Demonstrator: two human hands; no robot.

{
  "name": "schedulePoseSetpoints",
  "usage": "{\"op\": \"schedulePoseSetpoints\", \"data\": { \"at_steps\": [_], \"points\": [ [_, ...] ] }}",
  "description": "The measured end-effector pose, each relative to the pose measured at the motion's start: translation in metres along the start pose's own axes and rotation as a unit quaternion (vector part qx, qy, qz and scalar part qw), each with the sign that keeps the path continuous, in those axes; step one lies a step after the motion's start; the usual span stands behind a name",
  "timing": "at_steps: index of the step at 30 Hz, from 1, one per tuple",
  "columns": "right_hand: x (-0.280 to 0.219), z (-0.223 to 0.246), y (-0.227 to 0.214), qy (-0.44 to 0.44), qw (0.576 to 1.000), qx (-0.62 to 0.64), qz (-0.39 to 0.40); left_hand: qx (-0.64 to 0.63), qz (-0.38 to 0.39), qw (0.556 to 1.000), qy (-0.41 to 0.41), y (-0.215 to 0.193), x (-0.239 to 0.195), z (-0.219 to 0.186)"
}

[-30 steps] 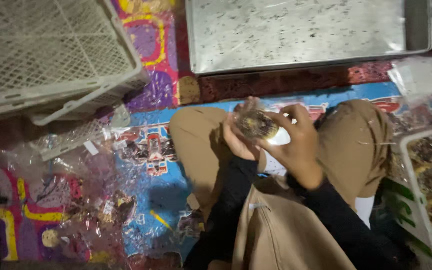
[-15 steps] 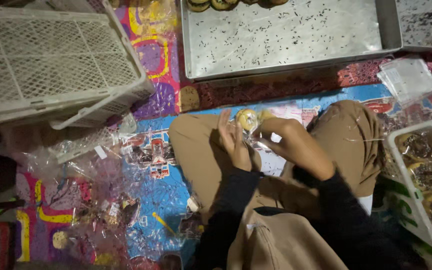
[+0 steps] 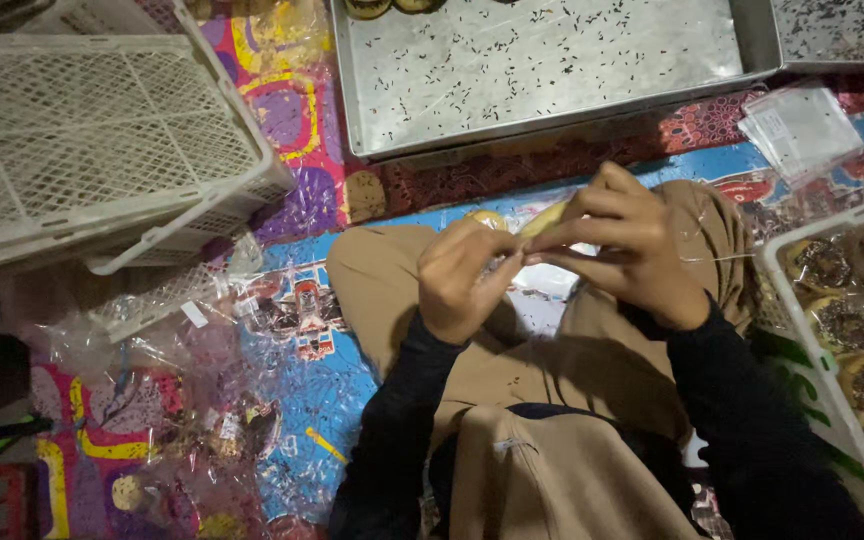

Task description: The person sits on the floor and repeatedly picks donuts from a metal tray, places them into clear plastic bags, and sets the filled bags into a white basket. The person handles both plain and chocolate-topped donuts throughout the clip.

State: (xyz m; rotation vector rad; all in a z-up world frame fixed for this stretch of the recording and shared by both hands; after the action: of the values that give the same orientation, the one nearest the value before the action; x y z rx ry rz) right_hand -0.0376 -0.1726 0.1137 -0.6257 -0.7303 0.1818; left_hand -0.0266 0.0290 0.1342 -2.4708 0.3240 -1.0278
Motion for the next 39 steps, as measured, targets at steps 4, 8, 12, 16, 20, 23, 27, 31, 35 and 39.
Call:
{"op": "schedulePoseSetpoints", "data": {
  "at_steps": [4, 8, 12, 16, 20, 23, 27, 31, 35, 39],
  "points": [
    [-0.020, -0.025, 0.018, -0.080, 0.979, -0.188, -0.011, 0.006, 0.022, 0.999, -0.025, -0.017, 0.007, -0.009],
    [-0.043, -0.080, 0.015, 0.035, 0.950, -0.308, 0.045, 0.107, 0.042, 0.993, 0.036, -0.044, -0.010, 0.000],
    [-0.040, -0.120, 0.005, 0.215, 0.942, -0.161, 0.199, -0.007, -0.040, 0.994, -0.103, -0.040, -0.033, 0.036],
    [-0.028, -0.109, 0.077, 0.218, 0.915, 0.269, 0.206, 0.005, -0.097, 0.950, -0.295, 0.002, -0.049, 0.090],
    [-0.040, -0.122, 0.186, 0.221, 0.909, 0.353, -0.017, 0.088, -0.142, 0.917, -0.362, 0.019, -0.066, 0.138],
    [-0.066, -0.162, 0.240, 0.281, 0.736, 0.604, -0.119, 0.085, -0.204, 0.906, -0.360, 0.012, -0.083, 0.161],
    [-0.094, -0.201, 0.230, 0.359, 0.607, 0.708, -0.012, 0.138, -0.205, 0.891, -0.380, 0.004, -0.107, 0.171],
    [-0.074, -0.178, 0.181, 0.294, 0.823, 0.453, 0.172, 0.000, -0.235, 0.883, -0.407, 0.007, -0.102, 0.175],
    [-0.039, -0.134, 0.183, 0.164, 0.909, 0.372, 0.091, 0.026, -0.218, 0.893, -0.393, 0.015, -0.089, 0.176],
    [-0.057, -0.129, 0.247, 0.422, 0.773, 0.441, -0.172, 0.093, -0.173, 0.873, -0.446, 0.009, -0.113, 0.173]
  ]
}}
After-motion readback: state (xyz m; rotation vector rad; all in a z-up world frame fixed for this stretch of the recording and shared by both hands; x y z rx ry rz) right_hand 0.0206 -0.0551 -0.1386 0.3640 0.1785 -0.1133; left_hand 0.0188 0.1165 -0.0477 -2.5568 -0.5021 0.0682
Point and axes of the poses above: each hand's wrist, its own x-axis towards the middle knuckle, its own y-axis out of the palm, z = x × y, the point moved 2 cm from there along x, towards the middle knuckle, and after that the axes turned 4 degrees about z, right-handed, at the moved point
